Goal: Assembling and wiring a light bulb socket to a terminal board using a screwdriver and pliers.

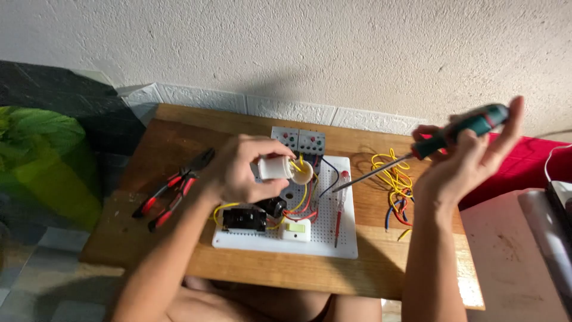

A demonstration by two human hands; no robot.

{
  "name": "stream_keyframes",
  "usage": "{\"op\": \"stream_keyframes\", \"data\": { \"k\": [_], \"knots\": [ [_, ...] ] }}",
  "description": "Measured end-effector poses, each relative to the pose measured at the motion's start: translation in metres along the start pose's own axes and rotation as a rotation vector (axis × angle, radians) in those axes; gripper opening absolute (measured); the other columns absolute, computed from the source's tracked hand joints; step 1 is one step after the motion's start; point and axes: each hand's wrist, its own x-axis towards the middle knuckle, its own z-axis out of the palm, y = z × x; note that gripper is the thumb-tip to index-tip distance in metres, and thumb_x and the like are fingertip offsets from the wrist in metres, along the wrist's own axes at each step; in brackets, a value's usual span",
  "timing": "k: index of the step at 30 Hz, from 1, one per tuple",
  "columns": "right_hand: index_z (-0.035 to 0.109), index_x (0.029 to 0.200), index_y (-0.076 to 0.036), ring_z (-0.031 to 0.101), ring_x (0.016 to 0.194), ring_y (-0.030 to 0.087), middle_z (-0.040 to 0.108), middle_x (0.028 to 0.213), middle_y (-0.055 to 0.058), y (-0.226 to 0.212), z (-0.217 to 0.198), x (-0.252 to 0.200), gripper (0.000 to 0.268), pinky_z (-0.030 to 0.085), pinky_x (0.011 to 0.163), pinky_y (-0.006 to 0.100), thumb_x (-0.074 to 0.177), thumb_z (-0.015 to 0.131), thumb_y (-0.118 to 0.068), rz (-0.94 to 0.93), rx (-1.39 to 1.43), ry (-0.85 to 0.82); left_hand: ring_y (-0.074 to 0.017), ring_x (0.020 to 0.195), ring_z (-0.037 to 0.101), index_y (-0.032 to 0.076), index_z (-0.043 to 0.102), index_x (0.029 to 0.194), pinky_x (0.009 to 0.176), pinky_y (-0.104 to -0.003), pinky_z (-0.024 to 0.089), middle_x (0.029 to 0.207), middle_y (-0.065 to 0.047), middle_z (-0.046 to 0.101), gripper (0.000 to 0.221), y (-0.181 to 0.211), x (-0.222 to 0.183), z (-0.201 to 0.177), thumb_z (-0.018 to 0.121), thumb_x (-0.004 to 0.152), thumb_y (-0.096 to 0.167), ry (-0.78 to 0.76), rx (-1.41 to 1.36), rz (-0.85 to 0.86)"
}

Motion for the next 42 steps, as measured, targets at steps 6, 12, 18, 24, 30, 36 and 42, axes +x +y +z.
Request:
{"op": "stream_keyframes", "data": {
  "k": [6, 12, 18, 24, 30, 36, 42],
  "knots": [
    [0.055, 0.111, -0.012, 0.051, 0.073, 0.029, 0.062, 0.105, 0.019, -0.024, -0.007, -0.004, 0.026, 0.046, 0.058, 0.039, 0.086, 0.048, -0.016, -0.101, 0.260, 0.106, -0.0079, 0.063, 0.057, 0.009, 0.074, 0.113, 0.052, -0.023, 0.040, 0.080, 0.002, 0.070, 0.038, -0.036, -0.025, 0.029, 0.071, 0.078, 0.024, 0.105, -0.468, -0.101],
    [0.059, 0.118, -0.014, 0.057, 0.079, 0.019, 0.054, 0.112, 0.003, -0.031, 0.016, -0.039, 0.053, 0.030, 0.049, 0.031, 0.084, 0.047, -0.051, -0.157, 0.171, -0.096, -0.0207, 0.110, 0.074, 0.010, 0.067, 0.128, 0.095, -0.033, 0.058, 0.124, -0.007, 0.074, 0.038, -0.034, -0.026, 0.034, 0.072, 0.091, 0.012, 0.134, -0.422, 0.104],
    [0.051, 0.120, -0.018, 0.059, 0.096, 0.029, 0.057, 0.133, 0.005, -0.011, -0.005, -0.046, 0.033, 0.029, 0.053, 0.034, 0.095, 0.048, -0.039, -0.255, 0.187, -0.057, -0.0227, 0.098, 0.072, 0.003, 0.067, 0.125, 0.088, -0.033, 0.057, 0.116, -0.011, 0.075, 0.035, -0.025, -0.022, 0.031, 0.069, 0.091, 0.011, 0.124, -0.396, 0.179],
    [0.048, 0.141, -0.019, 0.063, 0.089, 0.036, 0.060, 0.135, 0.018, 0.009, -0.009, -0.044, 0.043, 0.044, 0.066, 0.043, 0.098, 0.050, -0.023, -0.161, 0.275, 0.014, -0.0273, 0.109, 0.073, -0.001, 0.065, 0.126, 0.094, -0.036, 0.057, 0.122, -0.015, 0.073, 0.039, -0.024, -0.021, 0.036, 0.066, 0.093, 0.020, 0.113, -0.354, 0.169],
    [0.048, 0.152, -0.024, 0.058, 0.089, 0.034, 0.065, 0.129, 0.018, -0.004, 0.005, -0.050, 0.060, 0.054, 0.085, 0.048, 0.093, 0.053, -0.020, -0.021, 0.360, 0.187, -0.0207, 0.090, 0.071, 0.002, 0.066, 0.125, 0.079, -0.030, 0.055, 0.111, -0.012, 0.075, 0.037, -0.025, -0.022, 0.038, 0.069, 0.092, 0.019, 0.105, -0.314, 0.130],
    [0.048, 0.155, -0.026, 0.061, 0.087, 0.034, 0.067, 0.136, 0.015, -0.004, 0.003, -0.047, 0.064, 0.052, 0.081, 0.047, 0.092, 0.053, -0.017, 0.035, 0.402, 0.202, -0.0223, 0.094, 0.071, 0.000, 0.066, 0.124, 0.083, -0.032, 0.057, 0.115, -0.015, 0.074, 0.038, -0.026, -0.022, 0.040, 0.071, 0.091, 0.016, 0.117, -0.320, 0.137],
    [0.041, 0.160, -0.023, 0.066, 0.077, 0.035, 0.066, 0.133, 0.020, -0.006, 0.005, -0.045, 0.072, 0.057, 0.070, 0.048, 0.089, 0.055, -0.019, 0.025, 0.385, 0.225, -0.0230, 0.093, 0.070, -0.001, 0.066, 0.124, 0.082, -0.031, 0.055, 0.113, -0.015, 0.074, 0.038, -0.021, -0.020, 0.040, 0.070, 0.090, 0.015, 0.115, -0.316, 0.116]
  ]
}}
